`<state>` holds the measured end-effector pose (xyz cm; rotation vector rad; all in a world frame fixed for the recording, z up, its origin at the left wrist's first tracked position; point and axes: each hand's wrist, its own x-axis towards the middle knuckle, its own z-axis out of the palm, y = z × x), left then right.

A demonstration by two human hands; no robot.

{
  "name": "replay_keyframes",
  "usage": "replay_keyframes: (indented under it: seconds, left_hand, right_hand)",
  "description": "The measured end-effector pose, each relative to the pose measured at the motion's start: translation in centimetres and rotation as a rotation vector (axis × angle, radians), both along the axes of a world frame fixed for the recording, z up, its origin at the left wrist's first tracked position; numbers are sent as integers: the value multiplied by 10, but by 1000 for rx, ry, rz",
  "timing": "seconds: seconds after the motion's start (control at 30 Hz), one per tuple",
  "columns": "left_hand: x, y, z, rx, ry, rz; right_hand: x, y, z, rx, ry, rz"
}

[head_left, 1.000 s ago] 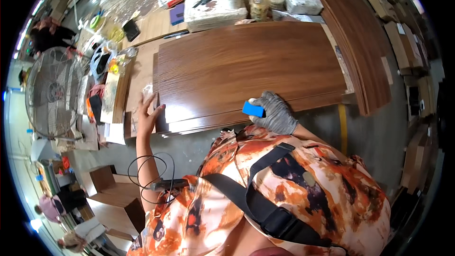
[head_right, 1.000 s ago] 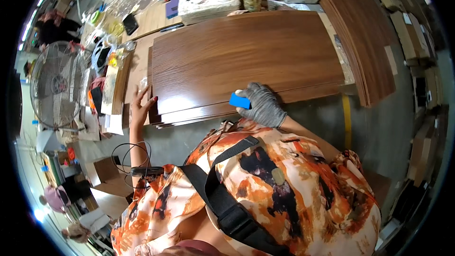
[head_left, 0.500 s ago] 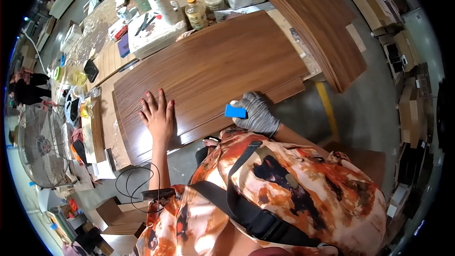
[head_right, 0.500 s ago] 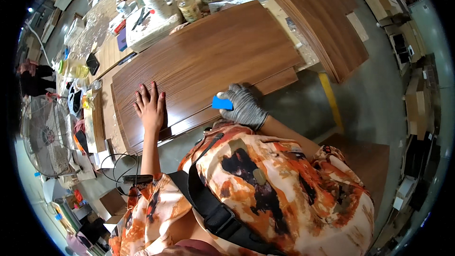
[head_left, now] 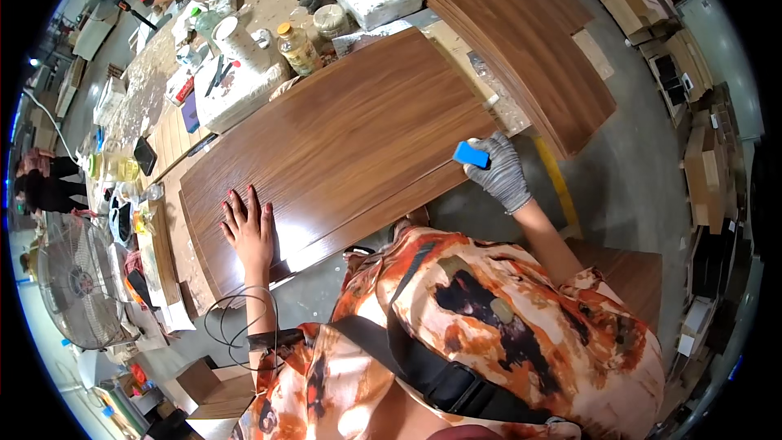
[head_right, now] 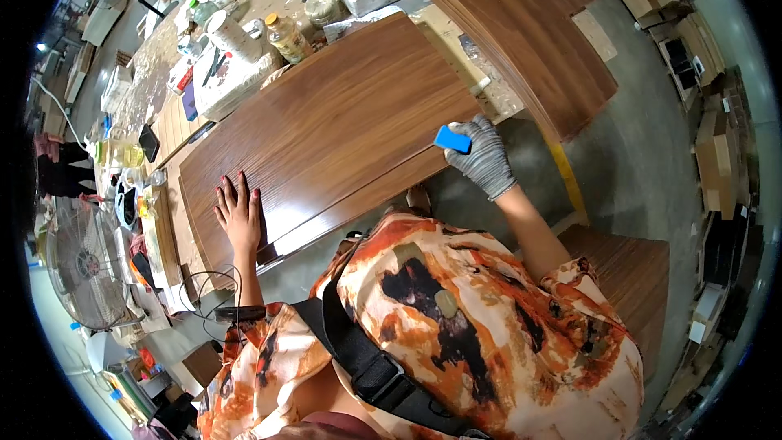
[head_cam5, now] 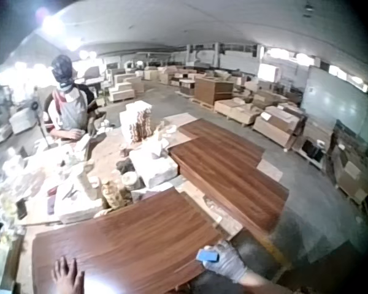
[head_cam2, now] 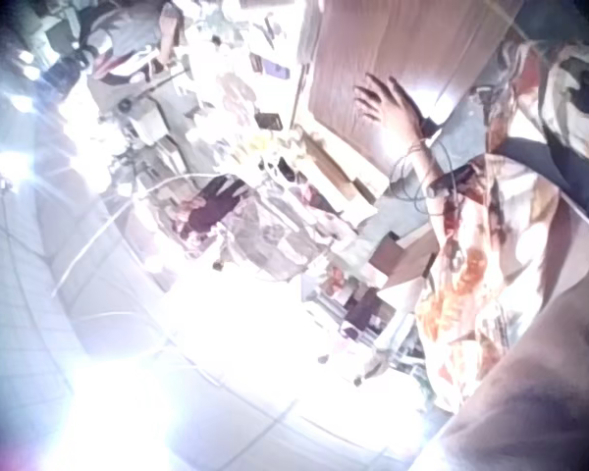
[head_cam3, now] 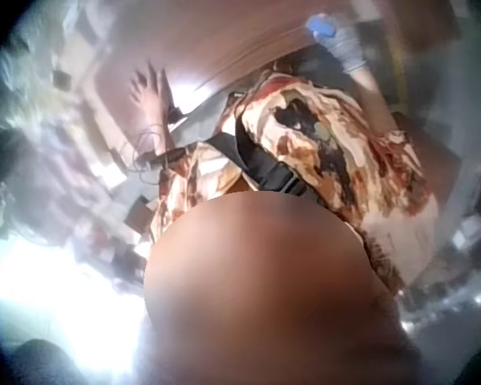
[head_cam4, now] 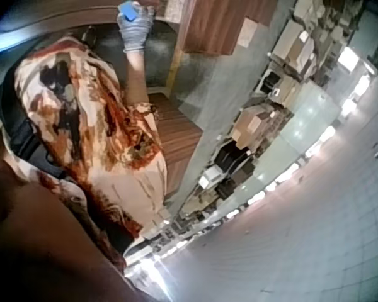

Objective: The person wipes a wood panel with a cloth, applies liquid from a bottle to the panel and cloth, and rubs the surface with a blue sponge.

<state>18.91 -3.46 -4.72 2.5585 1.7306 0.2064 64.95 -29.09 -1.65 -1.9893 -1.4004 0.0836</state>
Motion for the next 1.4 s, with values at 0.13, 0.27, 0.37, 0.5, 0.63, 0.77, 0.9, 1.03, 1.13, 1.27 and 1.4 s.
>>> replay_keyframes:
  seconds: [0.13,0.27,0.37,0.5,0.63,0.77,0.9,1.03,1.13,1.27,1.4]
  left_hand:
    - [-14,0,2,-8,10,6]
    - [-28,-4,-3,-13,65,31]
    - [-25,-12,-9,-11,27,-22]
    - [-15,-6,-17,7,-108,-70]
    - [-30,-17,-16,-21,-109,12]
    - [-28,-11,-15,-19,-96,16]
    - [-33,-7,-14,-52,-192,54]
    - [-36,-2,-13,-157,-278,95]
    - [-27,-6,-21,-122,-207,136]
    - [-17,-12,-28,-35,-92,174]
    - [-17,-13,-29,-18,-97,184]
  right_hand:
    - [35,-15,-10,57,18,-106]
    - [66,-27,-13,89,38,-175]
    - [76,-40,-7,41,105,-177]
    - [121,-72,-64,317,480,-225]
    - [91,-12,-52,290,687,-139]
    - [81,27,-60,230,681,-75]
    - [68,47,-62,243,667,-101]
    - [65,56,-62,292,907,-274]
    - [64,57,-60,259,886,-267]
    - [74,56,-68,275,940,-232]
    - [74,54,-70,259,890,-252]
